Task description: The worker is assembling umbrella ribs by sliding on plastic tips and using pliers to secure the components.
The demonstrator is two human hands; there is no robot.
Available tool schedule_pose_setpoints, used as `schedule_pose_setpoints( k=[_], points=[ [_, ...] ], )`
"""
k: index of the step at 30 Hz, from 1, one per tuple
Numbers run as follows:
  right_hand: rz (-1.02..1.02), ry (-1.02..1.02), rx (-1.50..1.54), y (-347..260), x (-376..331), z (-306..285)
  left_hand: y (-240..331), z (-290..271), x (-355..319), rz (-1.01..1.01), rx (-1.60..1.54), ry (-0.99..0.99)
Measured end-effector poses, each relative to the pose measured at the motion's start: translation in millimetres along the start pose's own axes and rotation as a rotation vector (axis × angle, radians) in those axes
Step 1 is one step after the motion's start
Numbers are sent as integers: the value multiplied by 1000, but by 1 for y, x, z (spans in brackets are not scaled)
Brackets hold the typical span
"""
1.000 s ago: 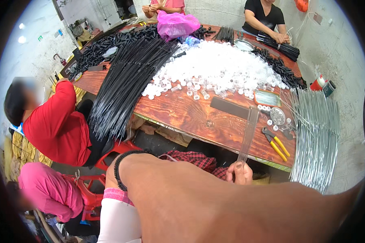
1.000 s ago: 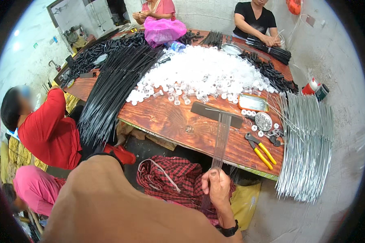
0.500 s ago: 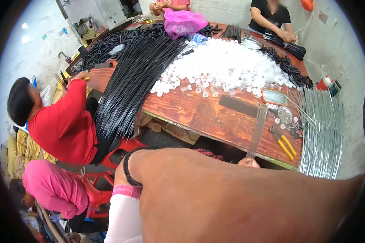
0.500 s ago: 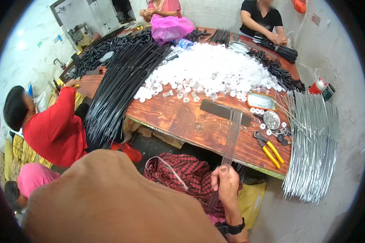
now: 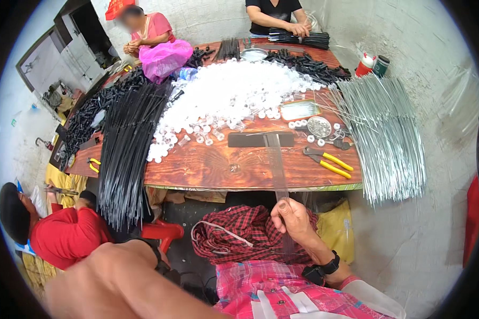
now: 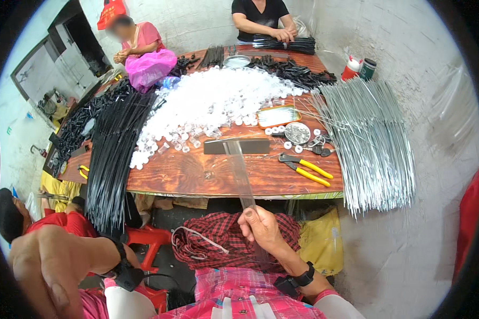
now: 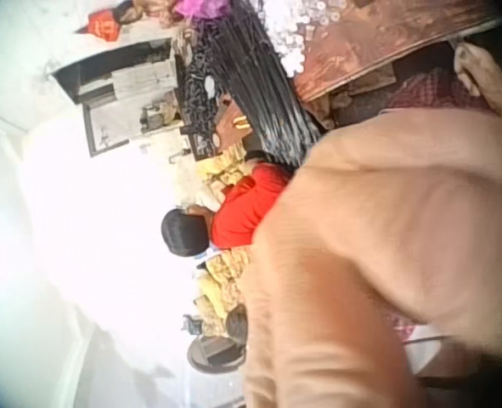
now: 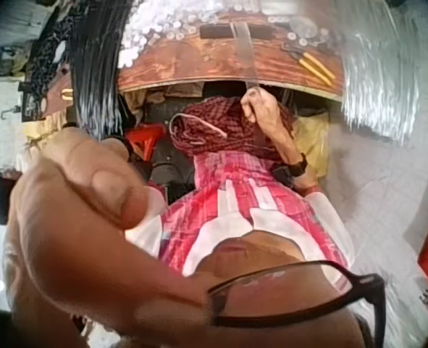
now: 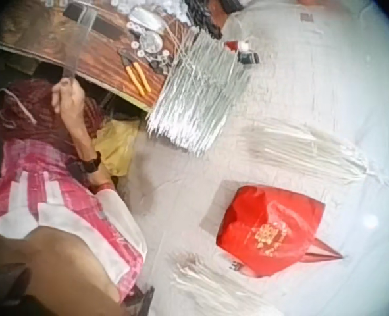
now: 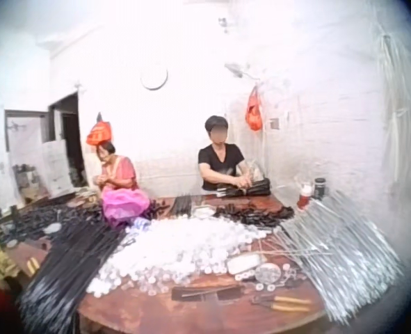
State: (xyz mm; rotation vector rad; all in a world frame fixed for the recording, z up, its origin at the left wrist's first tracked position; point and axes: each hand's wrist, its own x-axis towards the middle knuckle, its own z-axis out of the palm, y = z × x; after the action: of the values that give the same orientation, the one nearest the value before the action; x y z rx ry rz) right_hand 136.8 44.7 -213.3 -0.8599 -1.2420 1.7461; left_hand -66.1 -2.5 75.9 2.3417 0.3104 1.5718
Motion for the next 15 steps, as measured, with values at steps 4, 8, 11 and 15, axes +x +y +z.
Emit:
schedule_pose_setpoints(
  k=[4, 8, 11, 15],
  points=[
    [-15, 27, -33, -5, 0, -11, 20, -28, -12, 33, 33, -32],
    [-2, 17, -80, -13, 3, -4, 53, -31, -41, -12, 38, -9],
    [-39, 62, -102, -8, 0, -3, 60, -51, -51, 4, 2, -8],
    [19, 0, 15, -1, 7, -5, 115, -111, -124, 95, 8, -48]
  ],
)
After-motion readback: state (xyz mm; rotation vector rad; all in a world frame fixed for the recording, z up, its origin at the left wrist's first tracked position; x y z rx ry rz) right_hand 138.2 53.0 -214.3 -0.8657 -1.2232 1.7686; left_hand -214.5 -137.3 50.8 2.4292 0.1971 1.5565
